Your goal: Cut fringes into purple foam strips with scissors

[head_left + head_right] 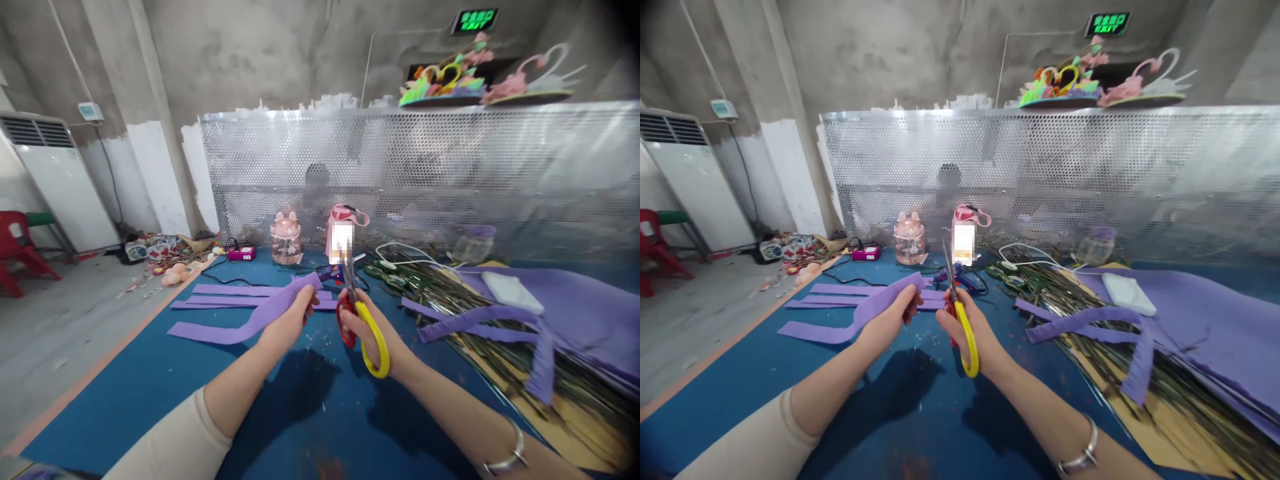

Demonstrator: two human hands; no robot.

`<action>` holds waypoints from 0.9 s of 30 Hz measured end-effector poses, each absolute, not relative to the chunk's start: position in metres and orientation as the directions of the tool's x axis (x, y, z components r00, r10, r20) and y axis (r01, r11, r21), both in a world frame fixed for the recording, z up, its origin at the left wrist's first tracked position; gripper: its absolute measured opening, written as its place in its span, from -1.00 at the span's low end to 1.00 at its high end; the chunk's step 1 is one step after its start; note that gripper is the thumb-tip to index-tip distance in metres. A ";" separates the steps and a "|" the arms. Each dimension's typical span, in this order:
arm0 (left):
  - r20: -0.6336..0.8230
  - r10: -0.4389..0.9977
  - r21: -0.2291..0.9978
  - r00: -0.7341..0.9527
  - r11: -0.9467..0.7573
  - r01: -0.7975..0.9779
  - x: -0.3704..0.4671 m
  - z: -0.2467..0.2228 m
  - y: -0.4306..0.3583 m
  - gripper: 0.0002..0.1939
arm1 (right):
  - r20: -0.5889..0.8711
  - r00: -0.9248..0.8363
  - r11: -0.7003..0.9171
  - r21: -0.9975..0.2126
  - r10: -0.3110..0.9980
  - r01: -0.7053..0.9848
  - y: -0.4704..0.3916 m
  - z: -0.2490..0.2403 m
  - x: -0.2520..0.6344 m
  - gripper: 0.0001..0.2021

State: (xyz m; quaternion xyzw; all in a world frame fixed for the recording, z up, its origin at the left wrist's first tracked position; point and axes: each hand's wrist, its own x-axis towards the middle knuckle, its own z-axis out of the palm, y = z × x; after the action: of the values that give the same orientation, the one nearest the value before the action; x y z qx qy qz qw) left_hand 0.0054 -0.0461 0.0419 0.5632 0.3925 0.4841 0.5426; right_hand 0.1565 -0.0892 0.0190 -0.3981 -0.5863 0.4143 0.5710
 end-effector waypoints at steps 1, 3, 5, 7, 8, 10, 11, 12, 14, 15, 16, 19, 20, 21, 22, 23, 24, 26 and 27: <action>0.129 0.967 0.988 0.218 -0.107 -0.111 0.005 0.042 -0.045 -0.65 | 0.318 -0.082 0.321 -0.947 0.945 0.020 -0.093 0.015 0.156 -0.64; 0.138 0.967 0.980 0.214 -0.103 -0.170 0.005 0.044 -0.046 -0.67 | 0.299 -0.199 0.317 -0.946 0.933 0.062 -0.101 0.011 0.154 -0.57; 0.140 0.972 0.971 0.190 -0.097 -0.217 0.006 0.044 -0.047 -0.69 | 0.304 -0.273 0.340 -0.936 0.913 0.096 -0.107 0.010 0.148 -0.48; 0.146 0.973 0.965 0.180 -0.100 -0.243 0.006 0.044 -0.049 -0.71 | 0.332 -0.277 0.374 -0.920 0.902 0.119 -0.111 0.011 0.142 -0.43; 0.149 0.971 0.963 0.186 -0.100 -0.249 0.006 0.044 -0.049 -0.72 | 0.350 -0.260 0.390 -0.912 0.900 0.124 -0.112 0.011 0.140 -0.42; 0.154 0.965 0.962 0.213 -0.097 -0.256 0.007 0.043 -0.051 -0.73 | 0.388 -0.221 0.422 -0.897 0.895 0.133 -0.114 0.011 0.137 -0.43; 0.157 0.962 0.961 0.224 -0.097 -0.258 0.007 0.043 -0.051 -0.73 | 0.401 -0.209 0.434 -0.890 0.892 0.144 -0.114 0.011 0.136 -0.45; 0.161 0.960 0.960 0.228 -0.099 -0.261 0.007 0.043 -0.052 -0.72 | 0.408 -0.204 0.441 -0.883 0.890 0.159 -0.114 0.010 0.137 -0.46; 0.159 0.965 0.957 0.210 -0.098 -0.274 0.008 0.043 -0.053 -0.72 | 0.404 -0.214 0.444 -0.873 0.890 0.199 -0.114 0.012 0.139 -0.46; 0.154 0.969 0.954 0.192 -0.095 -0.284 0.009 0.044 -0.053 -0.73 | 0.395 -0.224 0.441 -0.870 0.891 0.222 -0.114 0.014 0.141 -0.45; 0.146 0.974 0.951 0.174 -0.090 -0.295 0.011 0.045 -0.052 -0.73 | 0.386 -0.234 0.438 -0.866 0.892 0.243 -0.113 0.016 0.144 -0.44; 0.129 0.976 0.944 0.174 -0.067 -0.324 0.018 0.046 -0.050 -0.72 | 0.371 -0.262 0.440 -0.847 0.891 0.298 -0.110 0.024 0.150 -0.41; 0.132 0.973 0.945 0.190 -0.065 -0.322 0.020 0.046 -0.050 -0.73 | 0.371 -0.267 0.445 -0.839 0.889 0.314 -0.110 0.027 0.152 -0.40; 0.137 0.970 0.947 0.201 -0.068 -0.315 0.023 0.046 -0.049 -0.73 | 0.378 -0.265 0.452 -0.828 0.887 0.330 -0.110 0.028 0.154 -0.39; 0.141 0.969 0.948 0.203 -0.072 -0.310 0.025 0.045 -0.049 -0.74 | 0.389 -0.258 0.460 -0.819 0.884 0.344 -0.110 0.029 0.156 -0.38; 0.145 0.969 0.948 0.199 -0.078 -0.309 0.026 0.044 -0.050 -0.76 | 0.397 -0.250 0.465 -0.813 0.883 0.350 -0.111 0.028 0.157 -0.37; 0.145 0.971 0.948 0.191 -0.081 -0.309 0.027 0.043 -0.052 -0.77 | 0.397 -0.246 0.463 -0.814 0.884 0.349 -0.113 0.027 0.158 -0.37; 0.141 0.975 0.950 0.172 -0.084 -0.301 0.026 0.040 -0.055 -0.79 | 0.378 -0.254 0.447 -0.834 0.890 0.323 -0.117 0.024 0.159 -0.38; 0.141 0.976 0.953 0.163 -0.089 -0.290 0.024 0.038 -0.057 -0.80 | 0.364 -0.263 0.435 -0.849 0.893 0.301 -0.120 0.022 0.159 -0.38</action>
State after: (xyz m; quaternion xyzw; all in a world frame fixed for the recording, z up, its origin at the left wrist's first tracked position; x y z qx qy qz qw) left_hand 0.0242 -0.0572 0.0385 0.4960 0.3462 0.5463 0.5795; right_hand 0.1592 -0.1197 0.0219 -0.4141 -0.7214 0.3335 0.4437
